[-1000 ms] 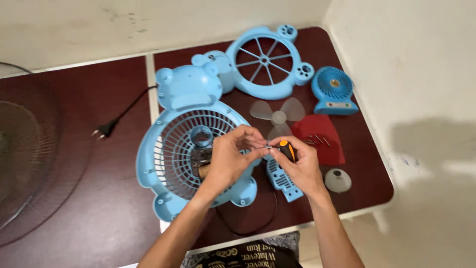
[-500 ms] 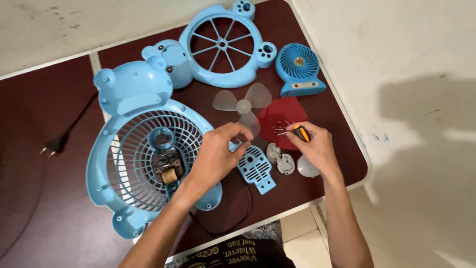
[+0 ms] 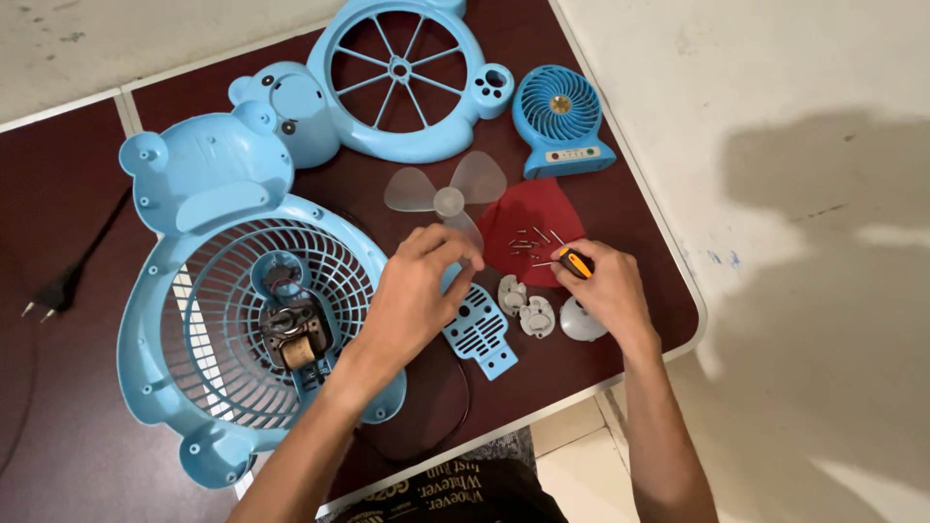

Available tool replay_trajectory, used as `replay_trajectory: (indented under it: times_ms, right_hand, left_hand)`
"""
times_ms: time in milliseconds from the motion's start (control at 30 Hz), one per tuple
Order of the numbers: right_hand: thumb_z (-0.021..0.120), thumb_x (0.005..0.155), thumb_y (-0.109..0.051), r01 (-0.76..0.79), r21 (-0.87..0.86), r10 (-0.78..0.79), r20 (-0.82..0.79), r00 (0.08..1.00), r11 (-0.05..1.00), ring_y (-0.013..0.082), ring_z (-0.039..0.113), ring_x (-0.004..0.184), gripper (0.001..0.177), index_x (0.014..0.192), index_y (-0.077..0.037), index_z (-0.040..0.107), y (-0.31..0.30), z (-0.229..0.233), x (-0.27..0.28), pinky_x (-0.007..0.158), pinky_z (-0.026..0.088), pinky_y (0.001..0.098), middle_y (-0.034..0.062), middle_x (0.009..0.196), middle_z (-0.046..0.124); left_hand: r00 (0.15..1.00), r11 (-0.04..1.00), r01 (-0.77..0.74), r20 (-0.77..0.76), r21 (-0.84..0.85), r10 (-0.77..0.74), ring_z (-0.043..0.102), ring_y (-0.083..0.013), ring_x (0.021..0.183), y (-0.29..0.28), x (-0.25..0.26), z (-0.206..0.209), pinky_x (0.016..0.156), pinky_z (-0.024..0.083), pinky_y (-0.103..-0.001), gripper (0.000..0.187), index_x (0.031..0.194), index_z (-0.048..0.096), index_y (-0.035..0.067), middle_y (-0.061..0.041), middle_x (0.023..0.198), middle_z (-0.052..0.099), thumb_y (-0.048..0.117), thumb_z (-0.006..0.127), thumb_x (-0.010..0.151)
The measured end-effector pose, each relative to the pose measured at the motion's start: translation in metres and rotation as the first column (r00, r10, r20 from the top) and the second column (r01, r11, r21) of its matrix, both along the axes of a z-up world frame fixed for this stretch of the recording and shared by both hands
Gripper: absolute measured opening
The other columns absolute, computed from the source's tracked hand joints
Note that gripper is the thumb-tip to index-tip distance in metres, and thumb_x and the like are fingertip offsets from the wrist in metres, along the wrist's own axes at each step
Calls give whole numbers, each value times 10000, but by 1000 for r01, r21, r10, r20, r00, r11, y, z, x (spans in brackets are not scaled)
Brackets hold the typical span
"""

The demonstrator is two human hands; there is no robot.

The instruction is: The person uses a screwdriver to remove screws from the motor housing of a blue bear-shaped electric fan. They detach the motor assembly and place it on the table, then continue to remove additional screws from the fan base.

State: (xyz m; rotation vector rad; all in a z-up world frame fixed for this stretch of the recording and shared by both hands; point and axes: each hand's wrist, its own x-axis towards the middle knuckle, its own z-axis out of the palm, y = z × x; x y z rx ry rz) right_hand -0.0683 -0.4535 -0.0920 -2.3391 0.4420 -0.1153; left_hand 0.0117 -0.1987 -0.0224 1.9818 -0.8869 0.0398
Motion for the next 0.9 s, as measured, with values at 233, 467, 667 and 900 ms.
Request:
replay_trajectory:
  times_ms: [233, 467, 667, 900]
  right_hand:
    - [820, 814, -171, -4, -60, 3, -25, 1000, 998, 254, 755, 857, 256, 1056, -103, 774, -1, 8, 0, 776, 578, 346, 124, 976, 771]
    - [797, 908, -163, 89, 133, -101, 87, 991, 987, 132, 567, 693, 248, 1143, -91, 761, 14, 34, -5, 596, 447, 305, 27, 790, 640]
    - [506, 1007, -141, -87, 810, -28, 126, 992, 580, 110, 450, 683, 412, 1401, -44, 580, 70, 45, 4, 551, 382, 264, 4, 809, 488]
    - [433, 1062, -148, -231, 927, 62, 222, 973, 296, 145, 487, 828, 404, 1447, -36, 484, 154, 72, 20, 666, 438, 292, 46, 934, 451]
  left_hand:
    - [1000, 1000, -13, -4, -11, 13, 655, -308, 986, 11, -2, 4, 841, 548, -407, 179, 958, 705, 61, -71, 1047, 694, -25, 749, 807]
    - [994, 996, -72, -89, -55, 67, 684, -266, 888, 43, -14, 16, 745, 547, -369, 146, 960, 731, 67, -65, 975, 717, 3, 753, 831]
    - [980, 985, -155, -141, -74, 143, 715, -234, 798, 87, -22, 21, 685, 550, -341, 152, 993, 759, 79, -80, 948, 725, 29, 760, 850]
    - [936, 955, -288, -231, -75, 264, 722, -181, 748, 150, -33, 22, 679, 579, -315, 242, 1110, 752, 80, -85, 911, 732, 63, 755, 869]
